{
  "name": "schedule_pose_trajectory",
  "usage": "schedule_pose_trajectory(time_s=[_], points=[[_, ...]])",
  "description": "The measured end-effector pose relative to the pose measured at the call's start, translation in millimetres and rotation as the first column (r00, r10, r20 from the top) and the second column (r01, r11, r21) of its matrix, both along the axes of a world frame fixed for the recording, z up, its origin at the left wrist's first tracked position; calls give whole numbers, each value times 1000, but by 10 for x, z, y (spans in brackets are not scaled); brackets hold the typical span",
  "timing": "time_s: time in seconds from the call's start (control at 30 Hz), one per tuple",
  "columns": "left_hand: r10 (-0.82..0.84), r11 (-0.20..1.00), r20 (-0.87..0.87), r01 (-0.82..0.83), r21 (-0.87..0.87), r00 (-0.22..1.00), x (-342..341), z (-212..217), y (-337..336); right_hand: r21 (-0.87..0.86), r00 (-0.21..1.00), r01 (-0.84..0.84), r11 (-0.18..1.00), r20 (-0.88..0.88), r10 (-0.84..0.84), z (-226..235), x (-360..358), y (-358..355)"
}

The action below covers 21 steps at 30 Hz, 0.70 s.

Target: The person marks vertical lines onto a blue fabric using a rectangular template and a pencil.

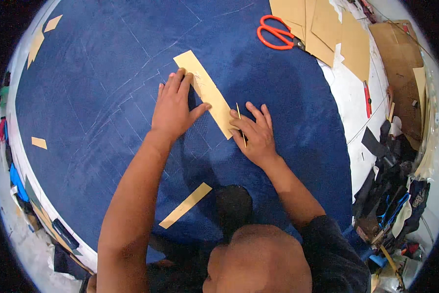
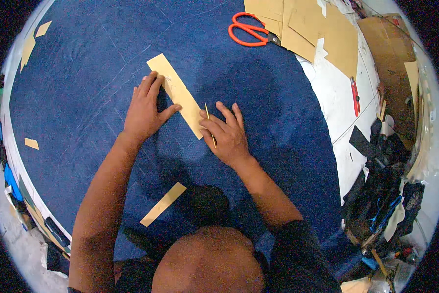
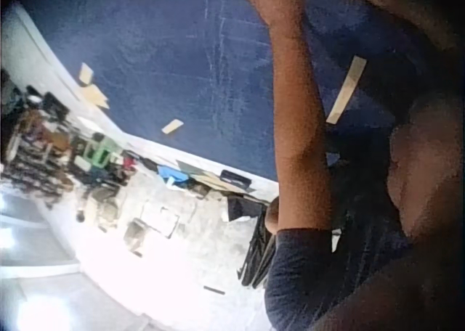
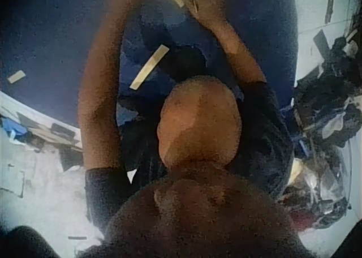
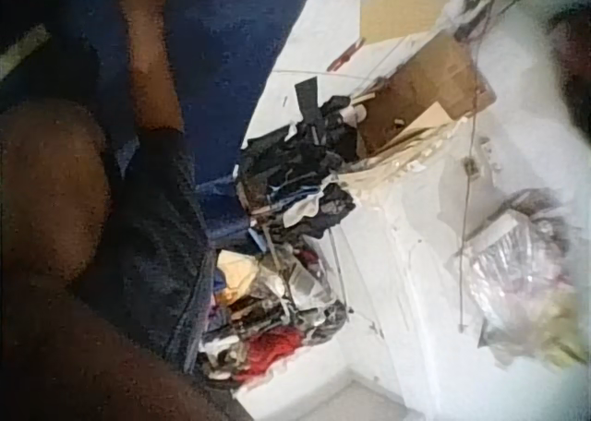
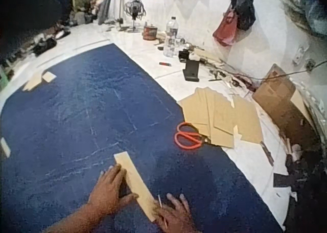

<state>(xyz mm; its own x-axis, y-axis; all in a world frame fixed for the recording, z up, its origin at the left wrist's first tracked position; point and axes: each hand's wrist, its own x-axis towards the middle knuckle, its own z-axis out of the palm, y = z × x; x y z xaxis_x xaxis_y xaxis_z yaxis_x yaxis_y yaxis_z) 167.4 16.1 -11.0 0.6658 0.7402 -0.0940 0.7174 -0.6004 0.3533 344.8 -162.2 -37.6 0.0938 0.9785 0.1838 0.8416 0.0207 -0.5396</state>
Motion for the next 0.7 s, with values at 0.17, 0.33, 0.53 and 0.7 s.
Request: schedule_pose_trajectory(time_s=[0.17, 0.33, 0.53, 0.7], points=[[1, 1000, -5, -1, 0, 1000, 15, 7, -3, -9, 1000, -3, 1000, 2, 3, 9, 11, -4], [-23, 1000, -24, 23, 19, 999, 1, 8, 22, -2, 1000, 7, 1000, -15, -7, 23, -11, 7], [-24, 998, -30, 25, 50, 999, 75, 59, -33, -12, 1000, 7, 1000, -8, -7, 20, 9, 3], [-2, 998, -49, 5, 60, 999, 68, 61, -50, 6, 1000, 2, 1000, -24, -2, -4, 0, -3]])
